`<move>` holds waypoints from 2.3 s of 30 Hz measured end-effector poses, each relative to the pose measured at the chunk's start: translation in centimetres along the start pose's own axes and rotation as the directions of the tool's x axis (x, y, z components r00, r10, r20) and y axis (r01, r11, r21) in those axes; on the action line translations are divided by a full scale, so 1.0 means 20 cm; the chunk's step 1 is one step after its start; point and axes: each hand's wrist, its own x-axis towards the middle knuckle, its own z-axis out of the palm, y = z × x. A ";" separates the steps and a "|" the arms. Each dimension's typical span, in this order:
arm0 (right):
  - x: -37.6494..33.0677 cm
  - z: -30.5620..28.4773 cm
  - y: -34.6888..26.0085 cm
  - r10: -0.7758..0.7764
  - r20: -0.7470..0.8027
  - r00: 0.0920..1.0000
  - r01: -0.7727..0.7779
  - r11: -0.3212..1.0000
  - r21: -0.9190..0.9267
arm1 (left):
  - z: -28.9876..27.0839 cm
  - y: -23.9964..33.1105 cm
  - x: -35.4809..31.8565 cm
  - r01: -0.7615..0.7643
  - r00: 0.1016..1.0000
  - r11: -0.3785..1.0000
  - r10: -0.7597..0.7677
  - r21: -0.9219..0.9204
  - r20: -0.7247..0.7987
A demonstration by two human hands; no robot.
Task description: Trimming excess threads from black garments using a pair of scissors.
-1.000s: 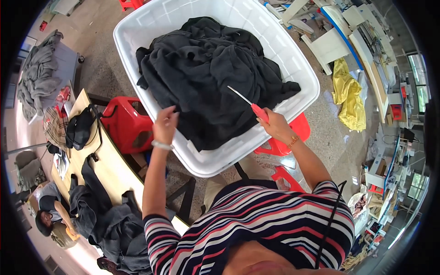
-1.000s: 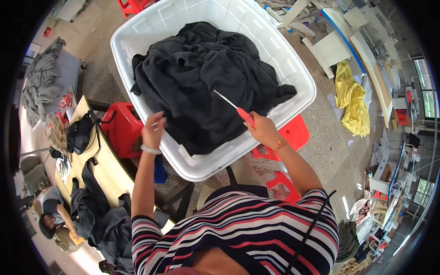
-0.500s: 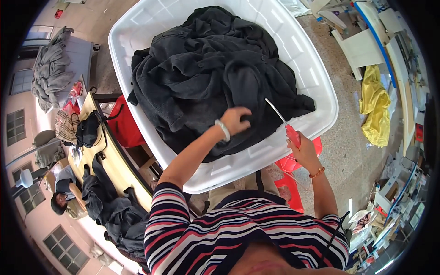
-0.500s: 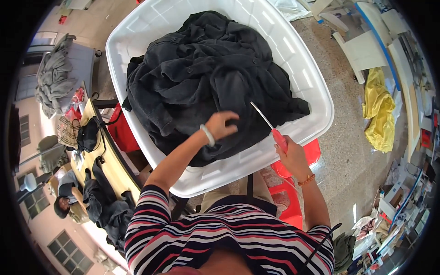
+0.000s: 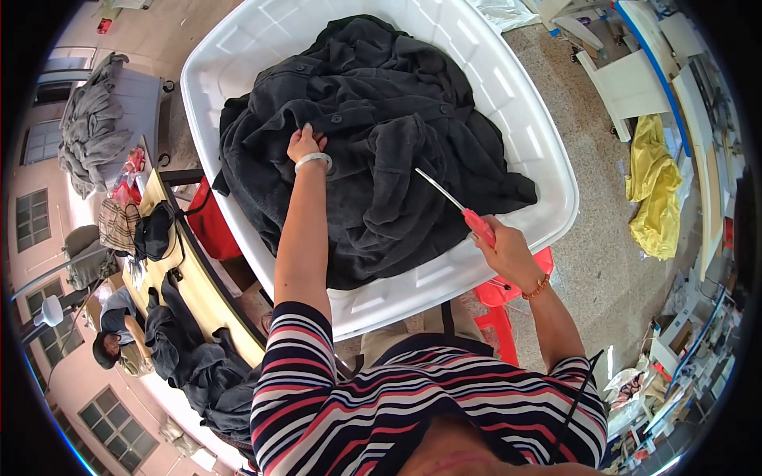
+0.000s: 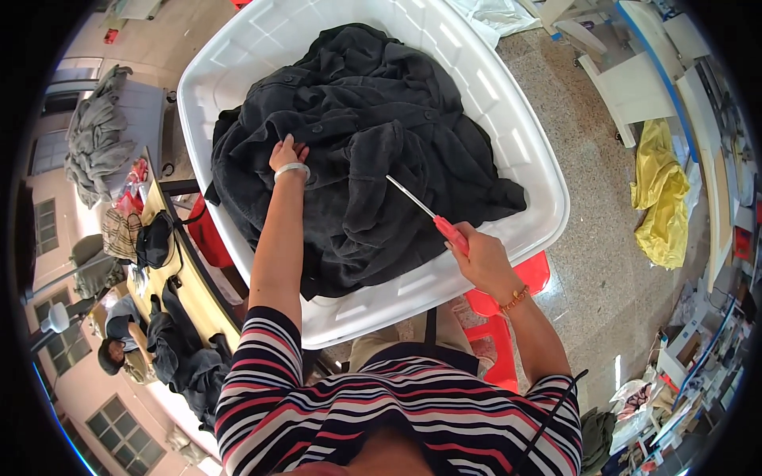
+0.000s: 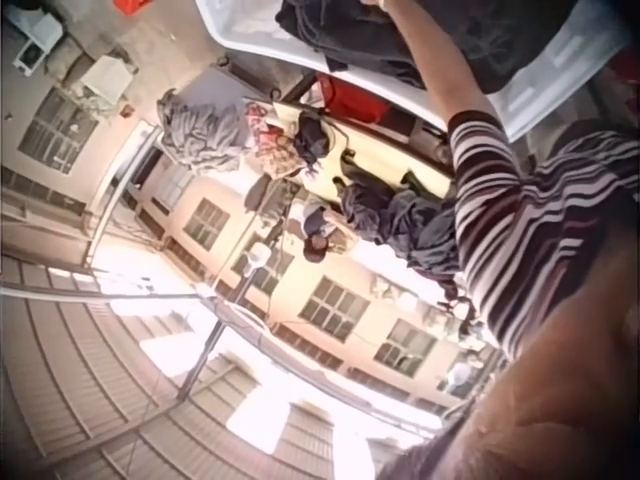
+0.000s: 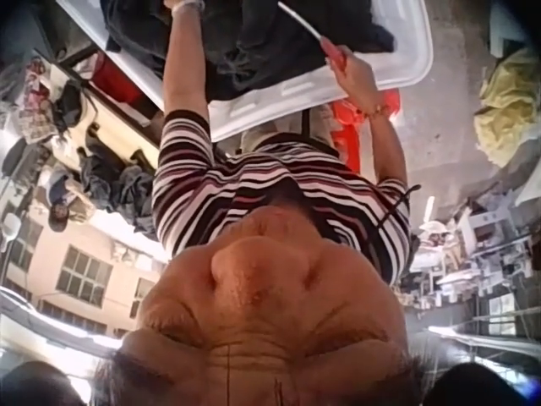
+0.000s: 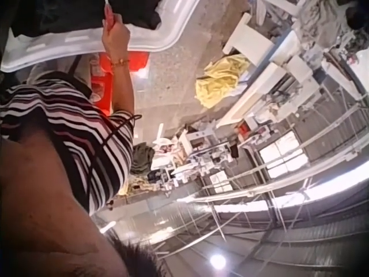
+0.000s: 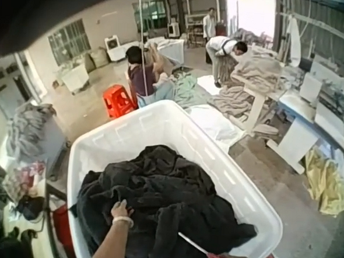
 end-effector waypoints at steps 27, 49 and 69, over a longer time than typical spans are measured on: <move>0.42 0.47 -0.92 -0.312 0.120 0.942 0.328 0.933 -0.148 | -1.05 0.64 -0.06 -0.033 0.877 0.834 0.289 -0.551 0.384; 0.34 0.52 -0.88 -0.137 0.168 0.976 0.181 0.943 -0.281 | -0.68 0.54 -0.12 -0.772 0.500 -0.215 0.375 0.598 0.780; 0.29 0.40 -0.77 -0.137 0.235 0.962 0.209 0.925 -0.316 | -0.71 0.21 -0.19 -0.813 0.277 -0.493 0.143 0.311 0.950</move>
